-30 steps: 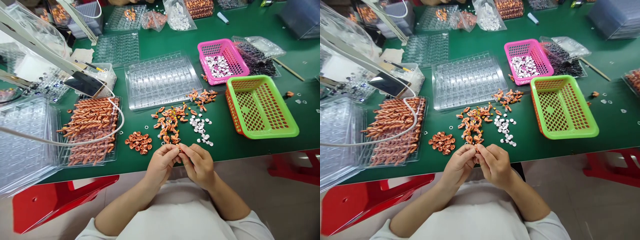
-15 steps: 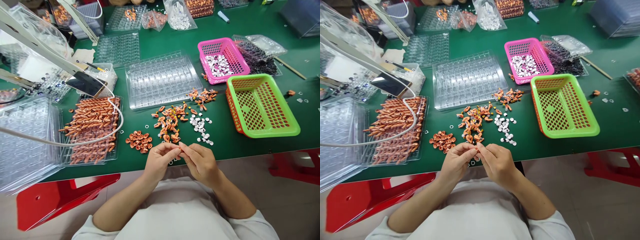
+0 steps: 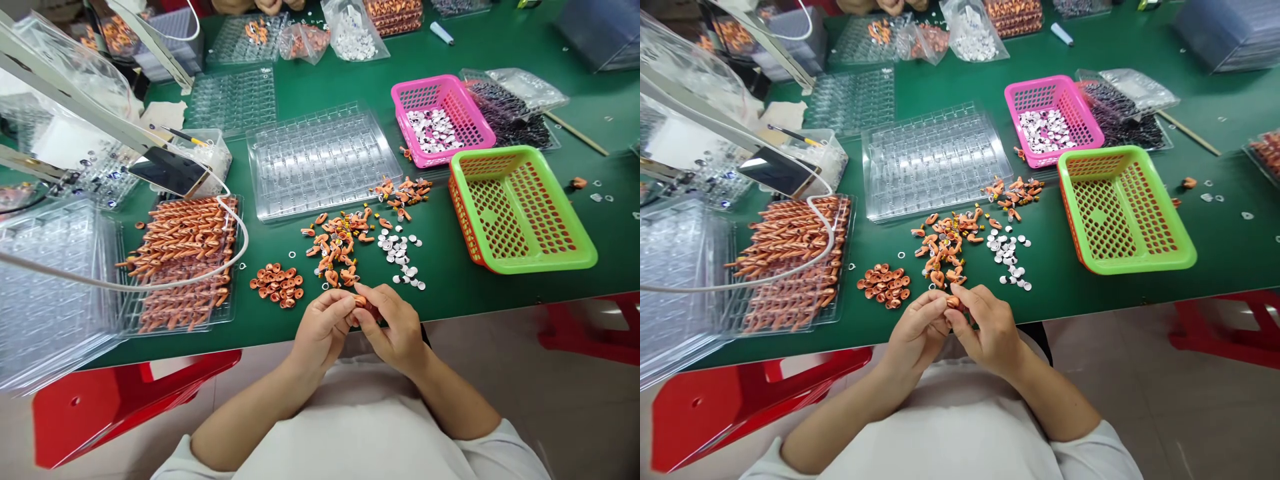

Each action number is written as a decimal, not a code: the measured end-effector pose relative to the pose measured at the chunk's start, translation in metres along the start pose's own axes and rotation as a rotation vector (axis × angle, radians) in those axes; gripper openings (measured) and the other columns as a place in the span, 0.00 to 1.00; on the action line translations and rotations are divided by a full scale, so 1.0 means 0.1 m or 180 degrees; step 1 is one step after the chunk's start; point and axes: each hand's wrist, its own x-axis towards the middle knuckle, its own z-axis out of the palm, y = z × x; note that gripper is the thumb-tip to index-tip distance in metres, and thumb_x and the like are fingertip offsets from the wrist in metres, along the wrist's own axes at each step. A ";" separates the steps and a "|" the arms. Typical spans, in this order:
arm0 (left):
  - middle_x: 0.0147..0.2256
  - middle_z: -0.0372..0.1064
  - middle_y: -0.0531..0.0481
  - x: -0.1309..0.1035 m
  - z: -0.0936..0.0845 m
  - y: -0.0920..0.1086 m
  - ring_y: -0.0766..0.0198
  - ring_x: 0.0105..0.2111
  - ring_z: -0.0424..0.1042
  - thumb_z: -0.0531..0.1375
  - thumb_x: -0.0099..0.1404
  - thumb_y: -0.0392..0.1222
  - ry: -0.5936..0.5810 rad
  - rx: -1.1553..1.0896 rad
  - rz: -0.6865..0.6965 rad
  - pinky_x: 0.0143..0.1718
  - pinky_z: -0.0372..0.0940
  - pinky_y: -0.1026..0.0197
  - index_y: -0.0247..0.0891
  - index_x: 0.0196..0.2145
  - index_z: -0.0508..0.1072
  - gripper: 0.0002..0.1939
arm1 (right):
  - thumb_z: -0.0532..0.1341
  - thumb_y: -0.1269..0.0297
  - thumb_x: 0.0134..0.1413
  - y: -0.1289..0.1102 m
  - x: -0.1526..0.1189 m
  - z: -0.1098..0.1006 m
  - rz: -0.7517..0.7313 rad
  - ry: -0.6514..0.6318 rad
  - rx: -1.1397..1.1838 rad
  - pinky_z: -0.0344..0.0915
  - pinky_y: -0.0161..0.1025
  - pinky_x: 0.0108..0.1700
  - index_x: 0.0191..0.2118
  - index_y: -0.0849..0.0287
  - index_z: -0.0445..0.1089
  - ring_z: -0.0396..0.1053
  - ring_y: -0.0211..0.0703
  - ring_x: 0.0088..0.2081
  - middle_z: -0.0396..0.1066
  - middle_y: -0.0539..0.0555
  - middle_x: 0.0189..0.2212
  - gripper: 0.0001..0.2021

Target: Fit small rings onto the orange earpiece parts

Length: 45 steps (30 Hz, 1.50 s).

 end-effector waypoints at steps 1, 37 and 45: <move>0.24 0.73 0.52 0.00 0.00 0.00 0.72 0.24 0.69 0.72 0.51 0.39 -0.0013 -0.0007 -0.0009 0.28 0.66 0.69 0.33 0.26 0.76 0.10 | 0.58 0.71 0.62 0.00 0.00 0.01 0.0020 -0.0011 0.0010 0.69 0.36 0.30 0.56 0.60 0.66 0.68 0.39 0.30 0.72 0.55 0.32 0.17; 0.29 0.78 0.52 -0.06 -0.09 0.01 0.68 0.30 0.76 0.74 0.47 0.30 -0.0331 0.0755 0.0027 0.35 0.73 0.68 0.37 0.36 0.81 0.17 | 0.54 0.76 0.60 0.08 -0.07 -0.15 -0.0831 -0.0388 -0.0384 0.68 0.37 0.29 0.55 0.66 0.64 0.70 0.42 0.30 0.74 0.58 0.31 0.17; 0.29 0.78 0.52 -0.11 -0.14 -0.04 0.67 0.29 0.76 0.74 0.46 0.30 -0.0353 0.0601 -0.0010 0.33 0.73 0.67 0.38 0.37 0.81 0.18 | 0.54 0.76 0.59 0.02 -0.08 -0.13 -0.0848 -0.0304 -0.0165 0.69 0.38 0.29 0.57 0.67 0.63 0.71 0.42 0.30 0.74 0.57 0.30 0.20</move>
